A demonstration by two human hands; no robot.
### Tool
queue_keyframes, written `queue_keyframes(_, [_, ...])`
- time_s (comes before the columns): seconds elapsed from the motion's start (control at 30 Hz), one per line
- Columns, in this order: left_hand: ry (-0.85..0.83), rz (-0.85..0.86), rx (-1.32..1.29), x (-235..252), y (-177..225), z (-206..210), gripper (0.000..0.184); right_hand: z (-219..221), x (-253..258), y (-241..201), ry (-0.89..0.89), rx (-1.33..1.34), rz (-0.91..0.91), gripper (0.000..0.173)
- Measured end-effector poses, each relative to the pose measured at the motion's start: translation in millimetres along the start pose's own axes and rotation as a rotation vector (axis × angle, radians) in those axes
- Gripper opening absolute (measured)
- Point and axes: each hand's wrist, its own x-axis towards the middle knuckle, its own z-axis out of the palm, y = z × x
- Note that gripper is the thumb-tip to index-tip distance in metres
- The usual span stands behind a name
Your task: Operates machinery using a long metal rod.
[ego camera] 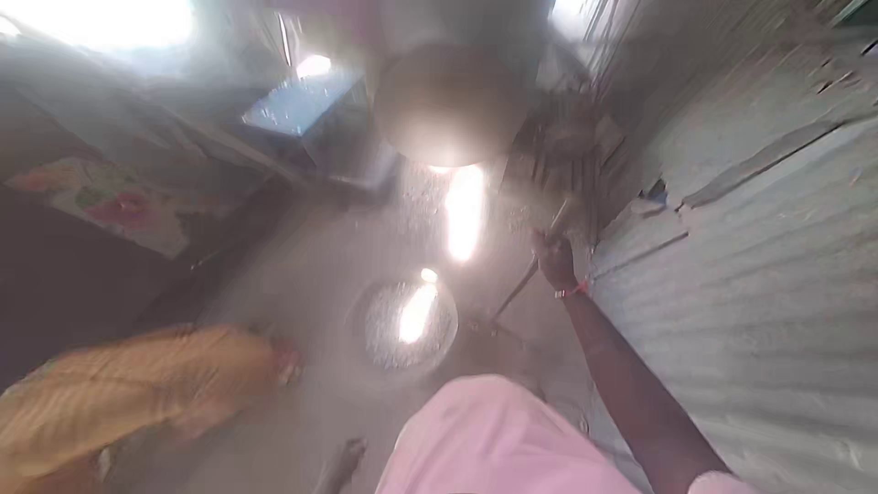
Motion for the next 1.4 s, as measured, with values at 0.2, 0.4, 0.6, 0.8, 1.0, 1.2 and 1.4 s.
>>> queue_keyframes(0.2, [0.010,-0.098,-0.115,9,18,-42,0.046,50,-6,-15,-0.020,0.177,-0.114,0.017])
queue_keyframes(0.4, [-0.014,-0.023,-0.134,22,50,-34,0.043,83,-23,-24,-0.114,0.260,-0.237,0.008])
queue_keyframes(0.6, [0.011,0.031,-0.087,-1,45,-34,0.044,108,-45,-51,-0.185,0.228,-0.221,0.012])
queue_keyframes(0.8, [0.072,-0.133,-0.149,-33,-7,-48,0.040,118,-40,-57,-0.140,0.183,-0.230,0.015])
queue_keyframes(1.0, [0.094,-0.267,-0.210,-66,-15,-44,0.037,112,-19,-38,-0.100,0.262,-0.241,0.015])
queue_keyframes(1.2, [0.056,-0.210,-0.182,-45,15,-46,0.040,89,-11,-16,-0.007,0.299,-0.311,0.015])
queue_keyframes(1.4, [0.062,-0.008,-0.045,-5,42,-62,0.042,63,-3,1,0.132,0.244,-0.320,0.018])
